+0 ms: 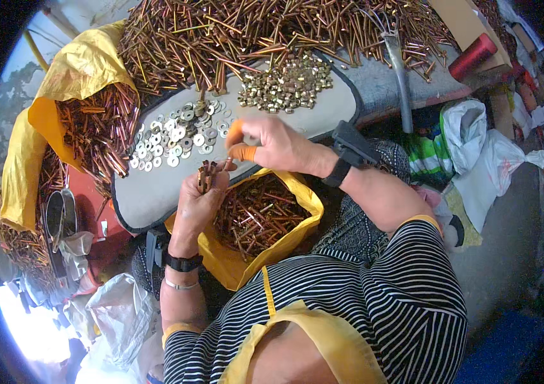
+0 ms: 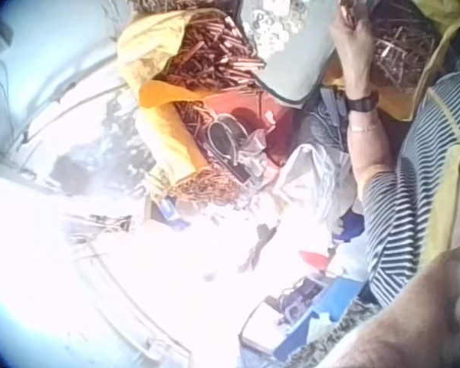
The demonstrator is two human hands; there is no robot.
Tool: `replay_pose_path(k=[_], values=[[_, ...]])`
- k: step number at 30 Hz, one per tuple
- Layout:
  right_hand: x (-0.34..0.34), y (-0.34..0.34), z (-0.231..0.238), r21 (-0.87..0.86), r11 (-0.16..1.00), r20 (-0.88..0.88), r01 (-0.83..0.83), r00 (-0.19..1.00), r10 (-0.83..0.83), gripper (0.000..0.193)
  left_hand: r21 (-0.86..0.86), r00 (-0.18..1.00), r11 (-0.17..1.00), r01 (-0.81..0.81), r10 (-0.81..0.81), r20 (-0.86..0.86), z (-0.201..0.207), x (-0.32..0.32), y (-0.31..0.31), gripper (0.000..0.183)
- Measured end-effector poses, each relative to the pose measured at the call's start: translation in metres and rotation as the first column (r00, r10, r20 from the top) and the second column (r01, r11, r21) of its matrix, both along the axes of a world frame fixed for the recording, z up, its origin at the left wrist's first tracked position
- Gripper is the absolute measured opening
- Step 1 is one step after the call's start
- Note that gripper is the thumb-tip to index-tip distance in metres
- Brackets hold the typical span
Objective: The recorder is sorting and assembling copper tubes with metal washers and caps on a fabrication table.
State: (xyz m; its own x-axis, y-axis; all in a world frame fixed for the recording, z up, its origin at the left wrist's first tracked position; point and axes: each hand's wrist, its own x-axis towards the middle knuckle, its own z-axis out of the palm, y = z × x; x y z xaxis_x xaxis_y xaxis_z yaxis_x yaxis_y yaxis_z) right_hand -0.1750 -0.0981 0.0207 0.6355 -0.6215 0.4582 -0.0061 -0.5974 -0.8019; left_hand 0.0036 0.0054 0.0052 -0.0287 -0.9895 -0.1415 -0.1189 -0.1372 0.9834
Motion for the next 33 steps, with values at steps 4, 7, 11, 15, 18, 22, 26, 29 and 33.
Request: replay_pose_path(k=[4,7,11,15,18,22,26,29,33], values=[[-0.009,-0.004,-0.005,0.300,0.951,-0.288,0.069,0.957,0.021,0.017,-0.034,0.988,0.997,0.067,-0.062,0.142,0.003,0.000,0.004,0.016],[-0.004,-0.010,0.000,0.049,0.992,-0.163,0.113,0.981,-0.103,0.020,-0.103,0.970,0.984,0.146,-0.122,0.209,0.011,0.006,0.007,0.016],[0.006,-0.039,-0.002,-0.020,0.957,-0.145,0.289,0.946,-0.289,0.017,-0.078,0.995,0.996,-0.039,0.032,-0.090,0.011,0.034,0.005,0.020],[0.043,-0.087,-0.004,-0.404,0.862,-0.141,0.307,0.910,-0.390,0.016,0.120,0.856,0.962,-0.246,0.273,-0.439,0.023,0.041,-0.008,0.027],[0.082,-0.119,-0.006,-0.462,0.814,-0.160,0.352,0.870,-0.467,0.020,0.141,0.689,0.952,-0.273,0.295,-0.662,0.002,0.051,-0.015,0.032],[0.104,-0.136,-0.014,-0.572,0.733,-0.395,0.369,0.659,-0.640,0.024,0.200,0.519,0.928,-0.314,0.344,-0.782,-0.001,0.050,-0.017,0.032],[0.103,-0.144,-0.014,-0.383,0.774,-0.369,0.505,0.684,-0.629,0.017,0.133,0.491,0.954,-0.270,0.255,-0.833,-0.006,0.058,-0.016,0.030],[0.075,-0.131,-0.002,-0.555,0.726,-0.284,0.407,0.728,-0.625,0.017,0.149,0.525,0.950,-0.274,0.277,-0.804,-0.002,0.053,-0.013,0.029],[0.037,-0.086,0.017,-0.099,0.919,-0.176,0.383,0.902,-0.395,0.015,0.184,0.545,0.958,-0.220,0.277,-0.791,0.012,0.038,-0.012,0.032]])
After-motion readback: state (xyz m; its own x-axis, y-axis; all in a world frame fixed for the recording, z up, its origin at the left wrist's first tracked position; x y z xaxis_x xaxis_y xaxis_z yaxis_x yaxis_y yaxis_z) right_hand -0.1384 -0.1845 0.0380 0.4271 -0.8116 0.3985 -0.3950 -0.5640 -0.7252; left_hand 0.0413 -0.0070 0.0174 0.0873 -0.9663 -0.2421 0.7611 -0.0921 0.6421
